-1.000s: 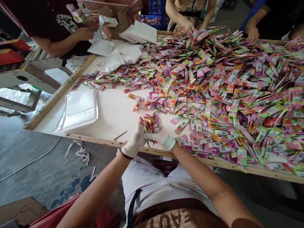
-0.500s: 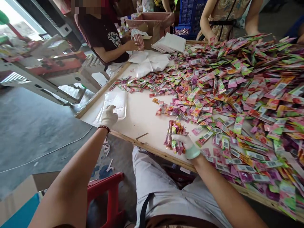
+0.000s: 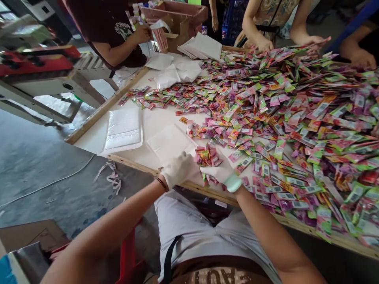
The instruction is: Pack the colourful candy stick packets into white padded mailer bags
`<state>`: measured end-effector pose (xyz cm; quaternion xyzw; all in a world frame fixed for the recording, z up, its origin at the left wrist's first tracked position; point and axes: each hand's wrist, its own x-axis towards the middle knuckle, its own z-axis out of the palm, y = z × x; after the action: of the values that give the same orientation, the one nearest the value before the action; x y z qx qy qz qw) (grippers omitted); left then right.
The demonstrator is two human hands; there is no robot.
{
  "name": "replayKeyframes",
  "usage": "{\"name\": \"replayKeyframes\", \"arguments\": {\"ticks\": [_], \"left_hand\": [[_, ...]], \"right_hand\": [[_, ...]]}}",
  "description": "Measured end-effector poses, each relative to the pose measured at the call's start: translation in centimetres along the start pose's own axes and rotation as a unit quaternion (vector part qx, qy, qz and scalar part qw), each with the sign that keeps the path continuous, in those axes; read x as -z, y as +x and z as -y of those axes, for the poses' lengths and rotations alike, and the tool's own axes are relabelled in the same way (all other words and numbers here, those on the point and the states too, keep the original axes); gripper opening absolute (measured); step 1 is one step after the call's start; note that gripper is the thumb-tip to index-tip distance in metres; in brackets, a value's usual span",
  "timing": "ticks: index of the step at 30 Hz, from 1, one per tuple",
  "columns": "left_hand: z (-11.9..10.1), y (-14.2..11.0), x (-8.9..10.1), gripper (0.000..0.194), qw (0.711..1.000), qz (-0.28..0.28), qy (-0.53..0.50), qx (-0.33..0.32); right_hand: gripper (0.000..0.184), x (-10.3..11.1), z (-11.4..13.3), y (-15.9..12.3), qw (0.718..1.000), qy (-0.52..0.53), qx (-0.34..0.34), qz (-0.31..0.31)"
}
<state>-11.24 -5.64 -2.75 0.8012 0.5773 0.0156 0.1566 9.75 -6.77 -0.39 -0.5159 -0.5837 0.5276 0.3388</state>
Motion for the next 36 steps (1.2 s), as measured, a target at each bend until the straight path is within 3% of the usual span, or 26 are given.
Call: {"name": "replayKeyframes", "arguments": {"ticks": [2, 3, 6, 8, 10, 11, 12, 16, 20, 24, 29, 31, 33, 36], "left_hand": [[-3.6, 0.3, -2.2, 0.022, 0.988, -0.047, -0.148, 0.019], [-4.7, 0.6, -2.9, 0.022, 0.969, -0.071, -0.232, 0.039], [-6.0, 1.7, -4.0, 0.026, 0.871, -0.098, -0.469, 0.111], [-5.9, 2.1, -4.2, 0.029, 0.791, -0.1, -0.585, 0.152], [-5.7, 2.1, -4.5, 0.029, 0.743, -0.114, -0.636, 0.173], [-5.7, 2.0, -4.5, 0.028, 0.744, -0.13, -0.632, 0.174], [-5.7, 1.8, -4.5, 0.026, 0.764, -0.148, -0.605, 0.168], [-6.5, 1.3, -2.5, 0.022, 0.887, -0.197, -0.4, 0.119], [-8.3, 1.3, 0.1, 0.022, 0.945, -0.189, -0.257, 0.078], [-8.9, 1.1, -1.3, 0.024, 0.954, -0.233, -0.175, 0.07], [-8.1, 0.6, -4.2, 0.027, 0.96, -0.227, -0.154, 0.058], [-8.4, 0.3, -4.3, 0.027, 0.959, -0.231, -0.157, 0.045], [-9.0, -0.1, -4.0, 0.026, 0.957, -0.238, -0.165, 0.021], [-9.6, -0.1, -2.6, 0.023, 0.955, -0.231, -0.186, 0.008]], "right_hand": [[0.049, 0.8, 0.3, -0.2, 0.988, -0.145, 0.035, -0.028], [0.053, 1.2, 0.3, -0.4, 0.968, -0.241, 0.051, -0.037], [0.063, 1.7, -0.2, -0.8, 0.881, -0.466, 0.081, -0.021], [0.058, 1.7, -0.3, -0.9, 0.845, -0.526, 0.096, 0.027], [0.047, 1.6, 0.1, -0.7, 0.817, -0.559, 0.113, 0.086], [0.043, 1.5, 0.4, -0.5, 0.807, -0.568, 0.111, 0.114], [0.04, 1.5, 0.8, -0.1, 0.802, -0.573, 0.096, 0.137], [0.037, 0.9, 2.0, 2.2, 0.812, -0.551, -0.014, 0.191], [0.026, -0.6, 1.8, 4.0, 0.818, -0.538, -0.016, 0.205], [0.037, 0.1, 0.9, 3.4, 0.823, -0.532, -0.017, 0.198], [0.059, 2.7, -1.0, 0.0, 0.841, -0.52, 0.087, 0.125], [0.052, 2.3, -1.4, -1.0, 0.833, -0.541, 0.08, 0.079], [0.042, 1.3, -1.3, -0.9, 0.823, -0.565, 0.03, 0.053], [0.032, 0.2, -0.6, 0.8, 0.838, -0.54, -0.019, 0.078]]}}
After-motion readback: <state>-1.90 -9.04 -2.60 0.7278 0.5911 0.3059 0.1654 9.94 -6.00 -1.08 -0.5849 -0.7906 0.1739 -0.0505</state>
